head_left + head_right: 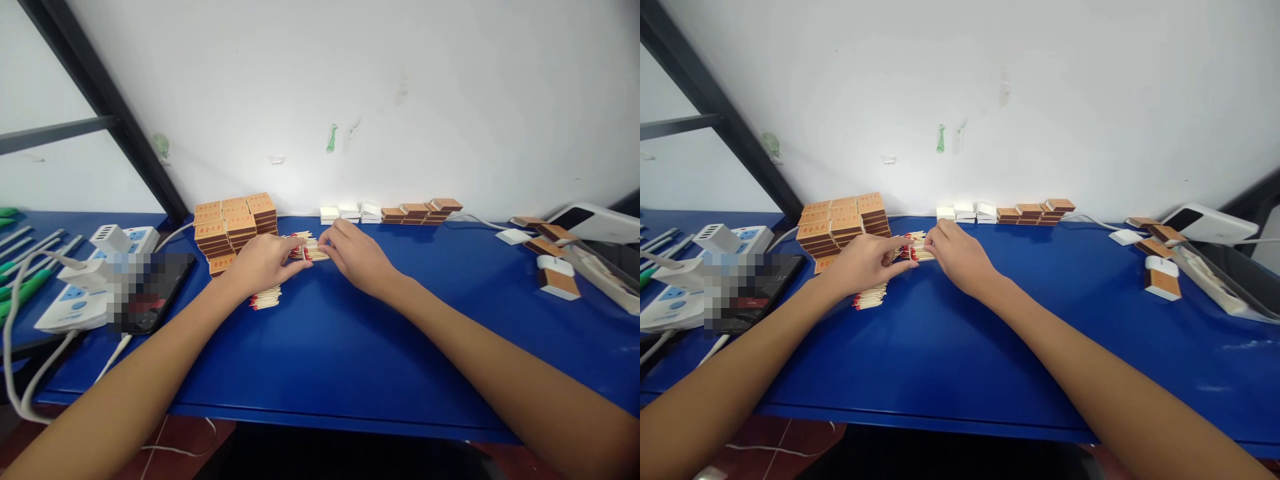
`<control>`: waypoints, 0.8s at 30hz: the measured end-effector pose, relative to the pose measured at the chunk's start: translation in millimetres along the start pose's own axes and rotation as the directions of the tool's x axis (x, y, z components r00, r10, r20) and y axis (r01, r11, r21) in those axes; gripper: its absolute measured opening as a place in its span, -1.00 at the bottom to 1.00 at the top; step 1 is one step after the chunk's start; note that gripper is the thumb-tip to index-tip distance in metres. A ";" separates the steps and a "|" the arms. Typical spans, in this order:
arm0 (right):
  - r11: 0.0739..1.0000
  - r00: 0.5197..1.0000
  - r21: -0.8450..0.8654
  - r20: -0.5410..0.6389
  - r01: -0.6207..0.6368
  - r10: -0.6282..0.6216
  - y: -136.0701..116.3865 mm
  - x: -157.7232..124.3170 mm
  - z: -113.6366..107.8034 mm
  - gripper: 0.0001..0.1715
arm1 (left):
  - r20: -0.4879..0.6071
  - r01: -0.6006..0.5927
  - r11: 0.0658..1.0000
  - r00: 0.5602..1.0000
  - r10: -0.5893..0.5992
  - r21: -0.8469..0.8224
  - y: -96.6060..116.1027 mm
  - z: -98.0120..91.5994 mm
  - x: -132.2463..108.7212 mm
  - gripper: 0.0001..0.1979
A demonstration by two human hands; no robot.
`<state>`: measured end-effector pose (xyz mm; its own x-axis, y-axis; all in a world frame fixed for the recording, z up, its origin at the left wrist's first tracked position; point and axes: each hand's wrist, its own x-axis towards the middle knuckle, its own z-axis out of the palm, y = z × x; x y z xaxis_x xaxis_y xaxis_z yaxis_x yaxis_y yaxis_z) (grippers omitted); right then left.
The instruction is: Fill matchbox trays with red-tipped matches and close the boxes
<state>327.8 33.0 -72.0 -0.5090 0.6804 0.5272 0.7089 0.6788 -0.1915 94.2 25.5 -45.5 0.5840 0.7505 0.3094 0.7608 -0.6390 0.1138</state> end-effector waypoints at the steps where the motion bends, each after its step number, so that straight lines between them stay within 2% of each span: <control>1: 1.000 1.000 0.002 0.006 0.006 -0.006 -1.4 0.2 0.3 -0.84 | -0.013 0.000 1.000 1.000 0.000 -0.003 -0.7 -0.1 -0.1 -0.60; 7: 0.994 0.991 0.081 -0.106 -0.072 0.080 -5.7 -1.4 3.9 -0.84 | -0.148 0.122 0.992 0.981 -0.122 -0.006 -10.9 -3.4 -0.3 -0.60; 12: 0.994 0.995 0.099 0.092 -0.046 0.037 -9.6 -1.8 18.8 -0.90 | -0.196 0.204 0.977 0.962 -0.188 0.064 -12.5 -3.4 0.3 -0.61; 14: 0.994 0.991 0.080 0.120 -0.072 0.062 -10.2 -1.5 21.7 -0.90 | -0.190 0.207 0.975 0.963 -0.188 0.082 -11.5 -3.4 0.3 -0.62; 18: 0.988 0.985 0.066 0.115 -0.139 0.131 -4.6 -1.2 17.3 -0.89 | -0.172 0.210 0.974 0.966 -0.192 0.089 -9.9 -4.3 -0.5 -0.63; 22: 0.974 0.950 0.059 0.242 -0.218 0.198 4.8 -2.5 9.9 -0.83 | -0.136 0.210 0.975 0.971 -0.198 0.078 -8.8 -5.0 -1.0 -0.61; 24: 0.974 0.938 0.064 0.288 -0.218 0.191 7.8 -3.4 7.2 -0.81 | -0.135 0.212 0.974 0.970 -0.200 0.080 -8.6 -5.0 -1.0 -0.59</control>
<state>331.5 38.0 -81.3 -0.4825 0.8479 0.2198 0.7701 0.5301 -0.3547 85.7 29.4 -42.1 0.3762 0.8334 0.4048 0.8875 -0.4496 0.1007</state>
